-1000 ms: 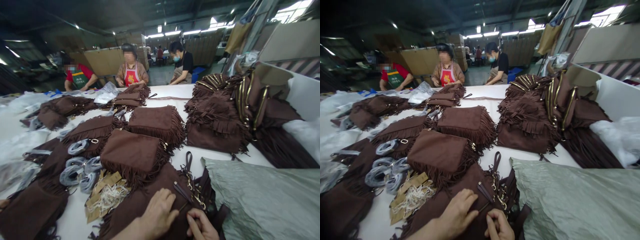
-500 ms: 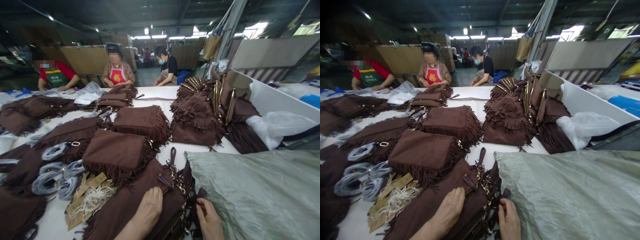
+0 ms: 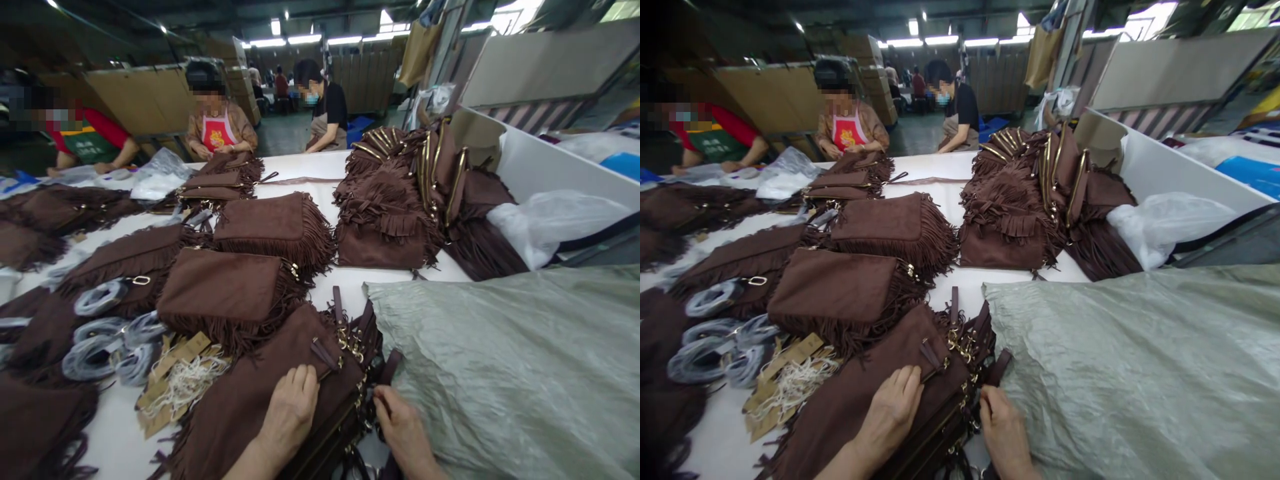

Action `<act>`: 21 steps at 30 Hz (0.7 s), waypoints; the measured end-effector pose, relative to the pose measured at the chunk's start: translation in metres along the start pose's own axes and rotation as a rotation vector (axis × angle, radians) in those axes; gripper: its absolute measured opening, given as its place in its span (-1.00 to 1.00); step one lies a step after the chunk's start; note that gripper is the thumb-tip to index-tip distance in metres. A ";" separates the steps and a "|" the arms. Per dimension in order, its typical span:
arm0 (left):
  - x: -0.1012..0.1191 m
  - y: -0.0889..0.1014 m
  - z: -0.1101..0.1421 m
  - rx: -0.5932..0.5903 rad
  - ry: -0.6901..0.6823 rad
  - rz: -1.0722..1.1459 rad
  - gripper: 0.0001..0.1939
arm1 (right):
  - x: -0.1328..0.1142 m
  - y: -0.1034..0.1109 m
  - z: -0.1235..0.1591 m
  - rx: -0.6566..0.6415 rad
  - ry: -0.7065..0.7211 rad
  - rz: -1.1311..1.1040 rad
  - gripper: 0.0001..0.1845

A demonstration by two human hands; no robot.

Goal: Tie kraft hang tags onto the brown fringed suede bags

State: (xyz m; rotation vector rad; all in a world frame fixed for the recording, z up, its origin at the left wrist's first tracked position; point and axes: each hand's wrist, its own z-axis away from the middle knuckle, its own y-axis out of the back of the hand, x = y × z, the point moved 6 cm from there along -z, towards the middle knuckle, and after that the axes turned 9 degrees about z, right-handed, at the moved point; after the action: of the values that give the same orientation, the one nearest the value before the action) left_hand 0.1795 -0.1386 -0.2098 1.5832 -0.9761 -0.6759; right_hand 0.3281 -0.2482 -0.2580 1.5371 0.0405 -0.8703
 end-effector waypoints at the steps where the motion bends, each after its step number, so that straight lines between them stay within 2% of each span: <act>1: -0.001 0.001 0.000 -0.001 0.010 0.021 -0.75 | -0.002 -0.006 0.006 -0.068 0.012 0.058 -0.74; 3: -0.003 0.001 0.000 -0.013 0.034 0.060 -0.75 | -0.003 -0.019 0.020 -0.189 0.005 0.190 -0.69; 5: -0.005 0.000 0.000 -0.026 0.061 0.091 -0.75 | -0.003 -0.030 0.033 -0.254 0.000 0.307 -0.66; 10: -0.009 -0.002 -0.002 -0.075 0.118 0.185 -0.74 | -0.005 -0.035 0.047 -0.210 0.072 0.401 -0.47; 13: -0.008 -0.001 -0.003 -0.144 0.174 0.231 -0.65 | -0.004 -0.031 0.045 -0.204 0.084 0.372 -0.51; 17: -0.001 0.004 0.006 -0.245 0.251 0.214 -0.38 | 0.003 -0.030 0.041 -0.195 0.068 0.258 -0.66; 19: 0.004 0.007 0.013 -0.268 0.265 0.209 -0.29 | 0.008 -0.030 0.039 -0.139 0.062 0.161 -0.74; 21: 0.009 0.005 0.020 -0.279 0.267 0.219 -0.29 | 0.011 -0.029 0.037 -0.010 0.078 0.031 -0.78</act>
State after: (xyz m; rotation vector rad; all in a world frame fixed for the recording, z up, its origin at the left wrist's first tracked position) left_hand 0.1667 -0.1569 -0.2088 1.2607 -0.8037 -0.4153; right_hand 0.3033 -0.2802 -0.2845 1.5583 0.0775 -0.7845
